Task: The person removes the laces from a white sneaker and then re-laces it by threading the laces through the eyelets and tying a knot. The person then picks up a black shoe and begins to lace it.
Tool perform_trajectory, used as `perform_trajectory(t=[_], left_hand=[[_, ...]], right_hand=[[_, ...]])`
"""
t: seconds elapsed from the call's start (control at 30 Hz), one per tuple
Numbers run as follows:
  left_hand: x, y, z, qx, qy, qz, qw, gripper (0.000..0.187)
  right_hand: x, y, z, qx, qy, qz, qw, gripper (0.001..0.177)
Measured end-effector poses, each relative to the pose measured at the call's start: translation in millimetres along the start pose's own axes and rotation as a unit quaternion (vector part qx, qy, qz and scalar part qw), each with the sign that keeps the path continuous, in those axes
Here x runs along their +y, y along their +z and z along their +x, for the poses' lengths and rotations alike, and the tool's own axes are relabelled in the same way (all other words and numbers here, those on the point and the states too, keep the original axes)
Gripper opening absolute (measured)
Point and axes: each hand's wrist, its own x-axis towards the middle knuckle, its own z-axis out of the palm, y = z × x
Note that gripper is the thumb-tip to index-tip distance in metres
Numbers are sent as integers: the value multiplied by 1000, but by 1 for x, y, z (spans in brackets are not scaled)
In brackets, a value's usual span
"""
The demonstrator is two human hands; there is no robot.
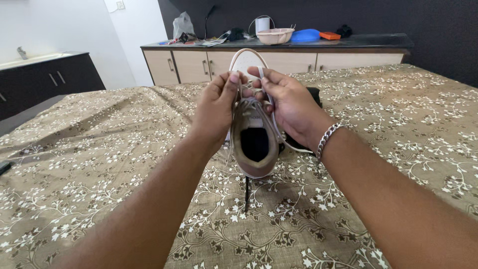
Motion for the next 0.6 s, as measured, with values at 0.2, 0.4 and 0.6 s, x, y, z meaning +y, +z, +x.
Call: perform_trajectory(t=[0.2, 0.4, 0.6], left_hand=[[17, 15, -2, 29, -2, 90, 996, 30], [25, 16, -2, 64, -7, 249, 966, 28], [25, 1, 1, -42, 8, 162, 986, 31]], right_hand=[[-6, 5, -6, 48, 13, -19, 999, 28], [1, 2, -3, 113, 20, -35, 993, 15], [5, -9, -2, 99, 35, 32, 994, 14]])
